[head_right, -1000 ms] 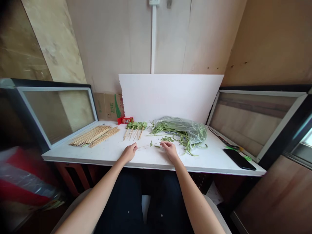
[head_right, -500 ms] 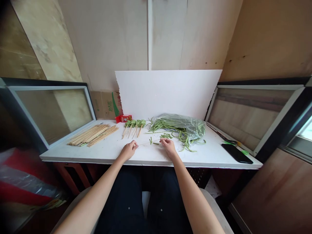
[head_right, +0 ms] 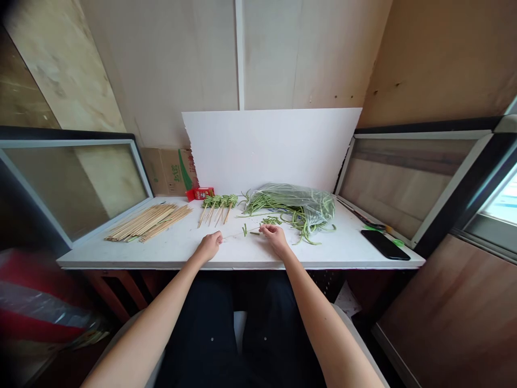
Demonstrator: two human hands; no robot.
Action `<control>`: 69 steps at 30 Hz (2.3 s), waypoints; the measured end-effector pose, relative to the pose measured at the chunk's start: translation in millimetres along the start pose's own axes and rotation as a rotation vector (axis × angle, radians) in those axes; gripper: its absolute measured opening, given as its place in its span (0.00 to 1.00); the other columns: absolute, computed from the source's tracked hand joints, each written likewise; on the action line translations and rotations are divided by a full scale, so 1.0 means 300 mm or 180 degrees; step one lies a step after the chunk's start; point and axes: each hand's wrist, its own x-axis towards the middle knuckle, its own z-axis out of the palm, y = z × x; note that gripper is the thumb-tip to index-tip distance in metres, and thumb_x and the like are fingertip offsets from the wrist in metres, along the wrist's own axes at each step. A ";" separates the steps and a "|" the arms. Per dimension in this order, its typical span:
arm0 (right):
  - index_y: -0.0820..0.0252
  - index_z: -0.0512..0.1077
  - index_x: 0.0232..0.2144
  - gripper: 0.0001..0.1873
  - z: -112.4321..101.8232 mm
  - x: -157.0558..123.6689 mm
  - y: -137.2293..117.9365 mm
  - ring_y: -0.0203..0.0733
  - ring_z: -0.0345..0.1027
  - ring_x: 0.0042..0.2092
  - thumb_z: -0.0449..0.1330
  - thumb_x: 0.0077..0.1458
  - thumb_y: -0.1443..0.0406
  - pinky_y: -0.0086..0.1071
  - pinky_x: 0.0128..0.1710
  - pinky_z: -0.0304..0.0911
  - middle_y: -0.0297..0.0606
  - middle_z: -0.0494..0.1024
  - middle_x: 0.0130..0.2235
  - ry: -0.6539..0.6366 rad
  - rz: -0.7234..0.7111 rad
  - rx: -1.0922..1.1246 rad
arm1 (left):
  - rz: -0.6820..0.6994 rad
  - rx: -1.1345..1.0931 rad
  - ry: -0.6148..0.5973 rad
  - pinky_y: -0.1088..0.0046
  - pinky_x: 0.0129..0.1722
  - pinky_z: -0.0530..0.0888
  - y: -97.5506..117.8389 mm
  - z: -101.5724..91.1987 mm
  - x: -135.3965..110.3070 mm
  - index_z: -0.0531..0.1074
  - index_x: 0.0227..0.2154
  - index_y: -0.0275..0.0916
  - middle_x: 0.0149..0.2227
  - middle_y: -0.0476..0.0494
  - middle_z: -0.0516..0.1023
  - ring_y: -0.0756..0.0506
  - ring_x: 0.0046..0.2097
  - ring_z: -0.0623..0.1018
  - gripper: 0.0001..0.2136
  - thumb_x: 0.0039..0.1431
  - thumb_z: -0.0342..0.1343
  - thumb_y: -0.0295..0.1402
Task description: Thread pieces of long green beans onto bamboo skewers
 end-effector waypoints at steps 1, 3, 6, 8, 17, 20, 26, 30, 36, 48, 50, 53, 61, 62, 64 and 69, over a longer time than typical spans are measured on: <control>0.56 0.82 0.32 0.25 0.000 -0.001 -0.001 0.48 0.72 0.40 0.71 0.50 0.42 0.39 0.44 0.63 0.42 0.84 0.38 -0.0006 -0.0004 0.0000 | 0.0006 -0.0005 -0.0004 0.71 0.38 0.68 0.000 0.000 0.000 0.74 0.36 0.42 0.38 0.42 0.82 0.43 0.39 0.78 0.12 0.71 0.46 0.26; 0.56 0.82 0.33 0.25 -0.001 -0.002 -0.005 0.49 0.72 0.41 0.71 0.50 0.41 0.39 0.44 0.63 0.43 0.84 0.38 -0.0014 -0.0010 -0.0001 | 0.0018 -0.0016 -0.0008 0.71 0.38 0.68 0.000 0.000 0.001 0.74 0.36 0.42 0.37 0.43 0.81 0.44 0.38 0.78 0.12 0.70 0.46 0.25; 0.56 0.82 0.34 0.25 -0.002 -0.003 -0.011 0.49 0.72 0.42 0.70 0.50 0.41 0.39 0.44 0.63 0.43 0.84 0.39 -0.0043 -0.0025 -0.0012 | 0.0027 -0.0029 -0.0015 0.71 0.38 0.68 0.000 0.000 0.002 0.74 0.35 0.42 0.36 0.44 0.81 0.44 0.38 0.78 0.11 0.68 0.47 0.24; 0.56 0.82 0.34 0.25 -0.001 -0.003 -0.012 0.49 0.72 0.43 0.70 0.51 0.41 0.39 0.44 0.63 0.43 0.84 0.40 -0.0058 -0.0032 -0.0018 | 0.0023 -0.0039 -0.0017 0.71 0.39 0.69 0.000 0.000 0.002 0.74 0.35 0.42 0.36 0.43 0.81 0.43 0.38 0.78 0.11 0.67 0.48 0.23; 0.57 0.79 0.29 0.26 0.009 0.010 0.010 0.48 0.70 0.38 0.69 0.50 0.40 0.40 0.41 0.62 0.44 0.83 0.35 0.0180 0.0017 -0.0056 | 0.0033 -0.0119 0.0073 0.70 0.41 0.71 0.014 0.000 -0.004 0.72 0.43 0.42 0.38 0.43 0.83 0.42 0.41 0.81 0.06 0.73 0.51 0.34; 0.57 0.79 0.30 0.26 0.006 0.008 0.007 0.49 0.72 0.39 0.70 0.49 0.40 0.39 0.41 0.63 0.44 0.83 0.36 0.0135 -0.0004 -0.0040 | 0.0007 -0.0127 0.0075 0.70 0.40 0.71 0.010 0.004 -0.002 0.72 0.40 0.42 0.39 0.42 0.83 0.42 0.41 0.81 0.06 0.73 0.50 0.33; 0.56 0.82 0.34 0.26 0.004 -0.003 -0.010 0.51 0.73 0.44 0.71 0.48 0.41 0.40 0.43 0.64 0.44 0.85 0.41 0.0004 -0.0043 -0.0013 | -0.0053 -0.0146 0.0053 0.70 0.42 0.73 -0.005 0.013 0.004 0.73 0.40 0.41 0.43 0.38 0.84 0.42 0.45 0.82 0.08 0.72 0.49 0.28; 0.55 0.82 0.34 0.26 0.008 -0.005 -0.012 0.52 0.74 0.44 0.71 0.48 0.41 0.40 0.43 0.64 0.44 0.85 0.41 -0.0038 -0.0076 -0.0007 | -0.0030 -0.0131 0.0039 0.70 0.43 0.73 -0.011 0.013 0.005 0.74 0.40 0.41 0.43 0.39 0.84 0.42 0.46 0.82 0.10 0.71 0.48 0.26; 0.55 0.82 0.34 0.25 0.013 -0.005 -0.013 0.52 0.74 0.44 0.72 0.48 0.41 0.40 0.44 0.64 0.43 0.84 0.40 -0.0058 -0.0099 -0.0005 | 0.0017 -0.0108 0.0008 0.70 0.43 0.73 -0.013 0.013 0.007 0.75 0.38 0.41 0.41 0.40 0.84 0.42 0.43 0.82 0.11 0.70 0.48 0.25; 0.57 0.83 0.32 0.27 0.081 0.010 -0.016 0.56 0.75 0.44 0.71 0.47 0.40 0.40 0.39 0.63 0.48 0.86 0.41 0.0246 0.0174 -0.0049 | 0.0081 -0.0216 0.0112 0.70 0.44 0.74 0.000 0.014 0.003 0.73 0.38 0.41 0.44 0.38 0.86 0.41 0.48 0.83 0.09 0.70 0.50 0.23; 0.57 0.83 0.31 0.27 0.097 0.014 -0.015 0.56 0.76 0.44 0.72 0.46 0.41 0.40 0.38 0.63 0.49 0.86 0.41 0.0295 0.0230 -0.0057 | 0.0107 -0.0229 0.0142 0.70 0.43 0.74 0.000 0.013 0.003 0.73 0.38 0.41 0.43 0.38 0.86 0.41 0.47 0.83 0.08 0.70 0.50 0.24; 0.58 0.81 0.28 0.25 0.113 0.008 -0.024 0.55 0.76 0.42 0.72 0.46 0.43 0.39 0.36 0.63 0.49 0.86 0.40 0.0337 0.0285 -0.0078 | 0.0158 -0.0248 0.0182 0.69 0.42 0.74 -0.004 0.016 0.003 0.72 0.37 0.41 0.42 0.39 0.85 0.42 0.46 0.83 0.08 0.71 0.50 0.25; 0.60 0.81 0.26 0.19 0.220 -0.023 -0.065 0.48 0.74 0.36 0.72 0.45 0.49 0.36 0.33 0.62 0.46 0.85 0.36 0.0153 0.0338 -0.0165 | 0.0305 -0.0276 0.0315 0.69 0.40 0.73 -0.014 0.022 -0.001 0.70 0.36 0.42 0.39 0.40 0.84 0.41 0.44 0.83 0.07 0.69 0.52 0.24; 0.60 0.81 0.26 0.19 0.235 -0.023 -0.067 0.48 0.74 0.36 0.71 0.45 0.49 0.36 0.33 0.62 0.45 0.85 0.35 0.0138 0.0346 -0.0171 | 0.0309 -0.0278 0.0331 0.70 0.40 0.73 -0.016 0.023 0.000 0.70 0.36 0.42 0.39 0.41 0.84 0.41 0.44 0.83 0.07 0.69 0.52 0.23; 0.60 0.81 0.25 0.20 0.253 -0.022 -0.071 0.48 0.73 0.36 0.71 0.46 0.48 0.36 0.34 0.62 0.45 0.85 0.35 0.0118 0.0357 -0.0182 | 0.0308 -0.0277 0.0359 0.70 0.40 0.72 -0.022 0.025 0.002 0.69 0.36 0.42 0.38 0.41 0.84 0.41 0.44 0.83 0.08 0.68 0.52 0.23; 0.59 0.82 0.28 0.22 0.227 -0.025 -0.080 0.47 0.73 0.36 0.71 0.47 0.45 0.36 0.34 0.63 0.44 0.84 0.36 -0.0082 0.0401 -0.0161 | 0.0308 -0.0259 0.0406 0.69 0.40 0.73 -0.028 0.030 0.008 0.70 0.36 0.42 0.38 0.42 0.83 0.42 0.43 0.82 0.07 0.69 0.52 0.23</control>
